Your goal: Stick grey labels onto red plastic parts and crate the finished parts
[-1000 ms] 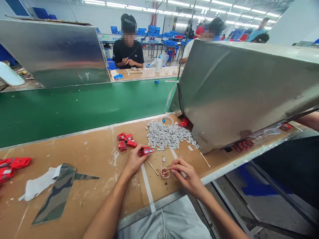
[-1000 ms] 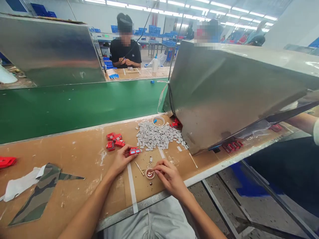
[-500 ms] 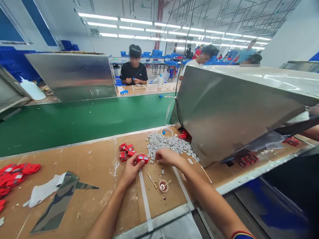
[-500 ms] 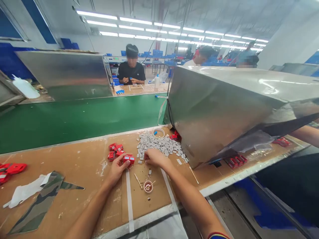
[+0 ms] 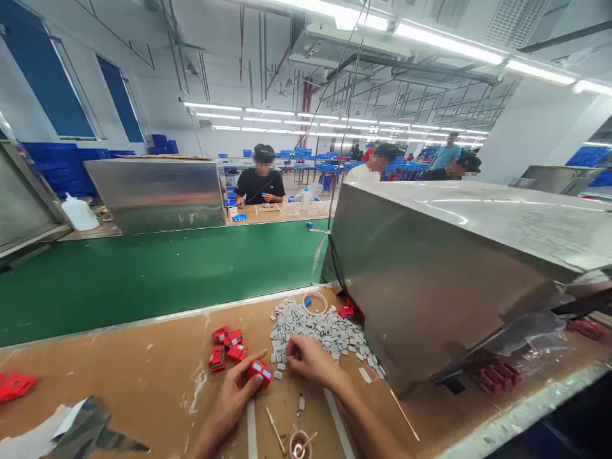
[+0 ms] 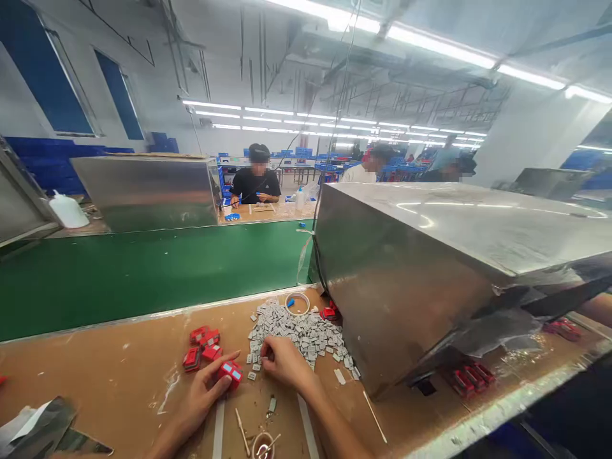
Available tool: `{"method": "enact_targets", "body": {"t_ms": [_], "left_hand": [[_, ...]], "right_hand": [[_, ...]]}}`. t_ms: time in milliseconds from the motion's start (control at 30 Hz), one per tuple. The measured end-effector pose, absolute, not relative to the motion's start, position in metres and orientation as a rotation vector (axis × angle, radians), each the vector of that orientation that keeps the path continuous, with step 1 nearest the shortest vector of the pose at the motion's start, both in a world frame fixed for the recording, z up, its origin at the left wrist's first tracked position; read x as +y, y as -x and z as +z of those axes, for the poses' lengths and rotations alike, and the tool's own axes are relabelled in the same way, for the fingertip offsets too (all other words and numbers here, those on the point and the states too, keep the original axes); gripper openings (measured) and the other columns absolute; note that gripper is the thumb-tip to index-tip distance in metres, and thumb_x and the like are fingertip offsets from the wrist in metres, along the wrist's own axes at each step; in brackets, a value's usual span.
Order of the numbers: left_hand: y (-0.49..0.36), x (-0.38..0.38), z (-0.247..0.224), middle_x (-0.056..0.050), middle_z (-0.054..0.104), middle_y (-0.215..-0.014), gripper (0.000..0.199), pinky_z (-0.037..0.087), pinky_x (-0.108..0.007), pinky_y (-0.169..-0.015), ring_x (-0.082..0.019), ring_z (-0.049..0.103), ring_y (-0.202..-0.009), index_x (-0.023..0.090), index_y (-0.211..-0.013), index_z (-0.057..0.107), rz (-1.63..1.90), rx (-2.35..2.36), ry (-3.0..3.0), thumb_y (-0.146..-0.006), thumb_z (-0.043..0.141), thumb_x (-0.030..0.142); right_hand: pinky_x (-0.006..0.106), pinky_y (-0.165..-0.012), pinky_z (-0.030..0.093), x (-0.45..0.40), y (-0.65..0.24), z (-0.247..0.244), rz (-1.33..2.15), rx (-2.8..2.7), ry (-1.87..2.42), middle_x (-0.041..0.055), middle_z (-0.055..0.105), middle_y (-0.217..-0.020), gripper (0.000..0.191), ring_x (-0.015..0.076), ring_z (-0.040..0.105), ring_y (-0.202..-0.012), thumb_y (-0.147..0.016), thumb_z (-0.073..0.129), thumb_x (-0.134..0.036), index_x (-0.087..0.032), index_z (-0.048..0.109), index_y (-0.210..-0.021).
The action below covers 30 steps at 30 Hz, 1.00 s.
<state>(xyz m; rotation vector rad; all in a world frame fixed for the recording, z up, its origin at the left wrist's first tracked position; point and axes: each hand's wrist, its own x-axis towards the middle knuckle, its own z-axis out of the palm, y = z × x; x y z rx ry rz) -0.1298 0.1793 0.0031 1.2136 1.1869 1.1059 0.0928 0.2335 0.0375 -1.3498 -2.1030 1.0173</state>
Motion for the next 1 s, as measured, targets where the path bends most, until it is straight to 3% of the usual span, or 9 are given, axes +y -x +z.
{"method": "enact_targets", "body": {"t_ms": [100,233,467,600,733,1000], "left_hand": [[0.121,0.18,0.008,-0.004,0.075,-0.087,0.064,0.052,-0.029,-0.073,-0.022,0.067,-0.079,0.023,-0.108,0.071,1.111,1.171,-1.171,-0.066,0.078,0.07],[0.114,0.19,0.002,-0.005,0.075,-0.085,0.058,0.055,-0.033,-0.076,-0.025,0.069,-0.082,0.024,-0.098,0.072,1.1,1.137,-1.151,-0.062,0.081,0.069],[0.125,0.193,-0.004,-0.003,0.073,-0.081,0.068,0.053,-0.027,-0.065,-0.018,0.063,-0.072,0.022,-0.109,0.074,1.073,1.098,-1.02,-0.058,0.086,0.066],[0.124,0.187,0.002,-0.001,0.068,-0.074,0.072,0.051,-0.024,-0.059,-0.015,0.063,-0.065,0.02,-0.113,0.073,1.089,0.931,-0.907,-0.057,0.089,0.062],[0.123,0.187,0.002,-0.003,0.072,-0.083,0.071,0.052,-0.024,-0.061,-0.016,0.069,-0.067,0.021,-0.122,0.069,1.079,0.852,-0.841,-0.063,0.089,0.056],[0.118,0.185,0.01,-0.002,0.07,-0.083,0.058,0.054,-0.024,-0.066,-0.013,0.065,-0.071,0.018,-0.117,0.07,1.045,0.801,-0.913,-0.07,0.087,0.048]], "right_hand": [[0.02,-0.064,0.041,0.242,-0.093,0.034,1.158,-1.933,1.25,-0.0015,0.066,-0.073,0.018,0.0116,0.057,-0.067,-0.076,0.06,-0.003,-0.016,0.071,-0.084],[0.022,-0.063,0.046,0.252,-0.091,0.027,1.272,-1.725,1.148,-0.0012,0.066,-0.072,0.006,0.0117,0.059,-0.066,-0.08,0.066,-0.018,-0.016,0.072,-0.083],[0.027,-0.068,0.052,0.245,-0.092,0.021,1.438,-1.576,0.986,0.0025,0.07,-0.081,0.037,0.0144,0.064,-0.072,-0.082,0.071,-0.052,-0.018,0.075,-0.094],[0.028,-0.074,0.053,0.233,-0.094,0.029,1.424,-1.634,0.914,0.0032,0.068,-0.088,0.037,0.0149,0.064,-0.077,-0.088,0.068,-0.054,-0.022,0.077,-0.103],[0.031,-0.076,0.056,0.227,-0.092,0.033,1.537,-1.57,0.947,0.0027,0.069,-0.086,0.043,0.0162,0.067,-0.076,-0.083,0.072,-0.058,-0.022,0.073,-0.107],[0.027,-0.068,0.055,0.216,-0.08,0.036,1.596,-1.416,1.047,0.0019,0.07,-0.079,0.04,0.015,0.065,-0.07,-0.074,0.082,-0.054,-0.019,0.069,-0.09]]}}
